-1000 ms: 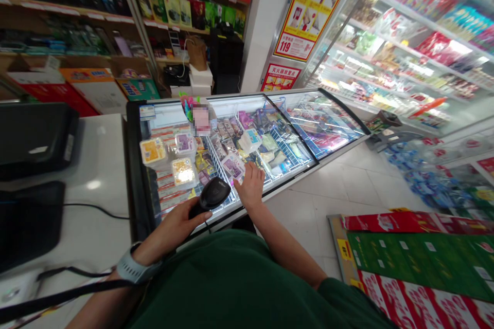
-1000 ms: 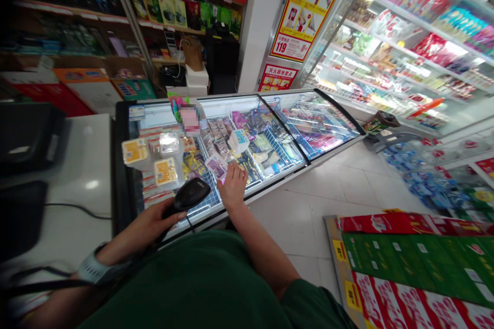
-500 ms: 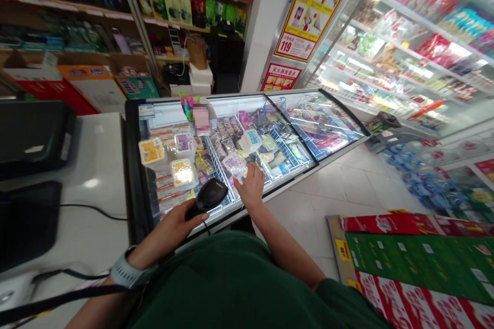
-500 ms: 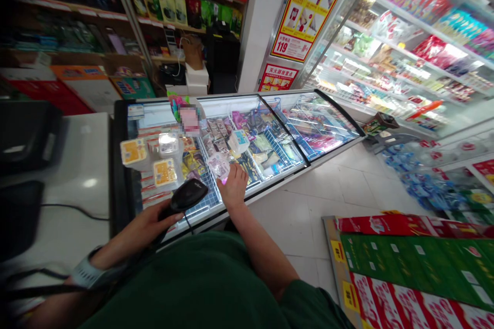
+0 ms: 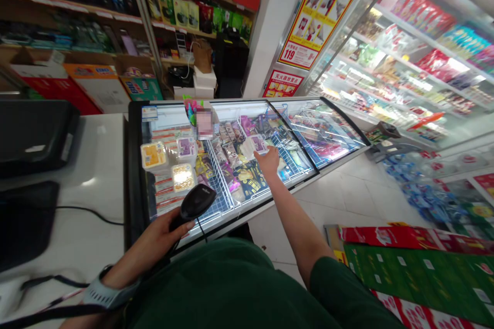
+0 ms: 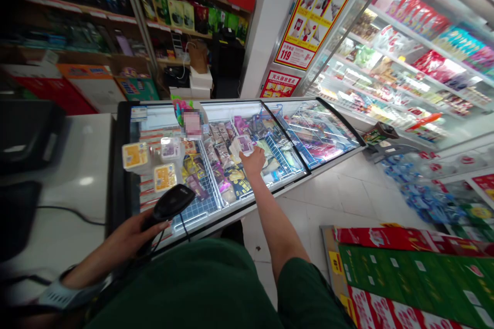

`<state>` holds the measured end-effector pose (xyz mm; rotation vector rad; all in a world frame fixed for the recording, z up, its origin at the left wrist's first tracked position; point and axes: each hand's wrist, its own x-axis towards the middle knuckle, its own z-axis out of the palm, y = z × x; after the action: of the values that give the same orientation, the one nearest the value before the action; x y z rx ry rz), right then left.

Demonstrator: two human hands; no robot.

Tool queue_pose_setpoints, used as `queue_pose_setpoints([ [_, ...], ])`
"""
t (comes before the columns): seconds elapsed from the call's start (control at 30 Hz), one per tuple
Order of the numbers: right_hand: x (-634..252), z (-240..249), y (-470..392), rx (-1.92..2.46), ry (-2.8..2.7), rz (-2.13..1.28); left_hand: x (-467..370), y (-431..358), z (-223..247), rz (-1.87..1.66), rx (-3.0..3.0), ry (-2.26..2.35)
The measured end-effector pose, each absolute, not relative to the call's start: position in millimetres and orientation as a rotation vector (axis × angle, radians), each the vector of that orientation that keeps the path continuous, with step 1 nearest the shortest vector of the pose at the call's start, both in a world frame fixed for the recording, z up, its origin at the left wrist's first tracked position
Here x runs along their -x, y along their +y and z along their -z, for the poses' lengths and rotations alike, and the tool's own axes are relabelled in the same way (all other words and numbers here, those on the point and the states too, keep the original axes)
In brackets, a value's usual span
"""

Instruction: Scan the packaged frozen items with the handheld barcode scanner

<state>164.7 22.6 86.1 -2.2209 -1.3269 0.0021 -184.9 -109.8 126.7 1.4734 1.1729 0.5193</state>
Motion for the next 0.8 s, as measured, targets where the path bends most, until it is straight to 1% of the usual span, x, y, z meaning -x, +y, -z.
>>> queue_pose_setpoints([
  [0.23,-171,-81,40,2.293,-1.356,-0.044,194,-107,-120,-0.497,-1.437,1.233],
  [0.33,-161,-84,36,2.209,-1.458,0.116,200,-105,-118,-0.473,-1.408,1.243],
  [0.4,-145,-88,38,2.058,-1.612,0.191,204,-103,-118,-0.478,-1.378,1.262],
  [0.5,-107,-86,55,1.762,-1.895,0.037,209,-101,-117,-0.519,-1.327,1.318],
  [0.6,-63,-75,87,1.566,-2.019,-0.174,212,-99,-118,-0.583,-1.292,1.338],
  [0.67,-38,-65,111,1.559,-2.031,-0.300,215,-100,-120,-0.604,-1.277,1.339],
  [0.8,-4,-51,149,1.548,-2.141,-0.446,221,-103,-124,-0.613,-1.244,1.361],
])
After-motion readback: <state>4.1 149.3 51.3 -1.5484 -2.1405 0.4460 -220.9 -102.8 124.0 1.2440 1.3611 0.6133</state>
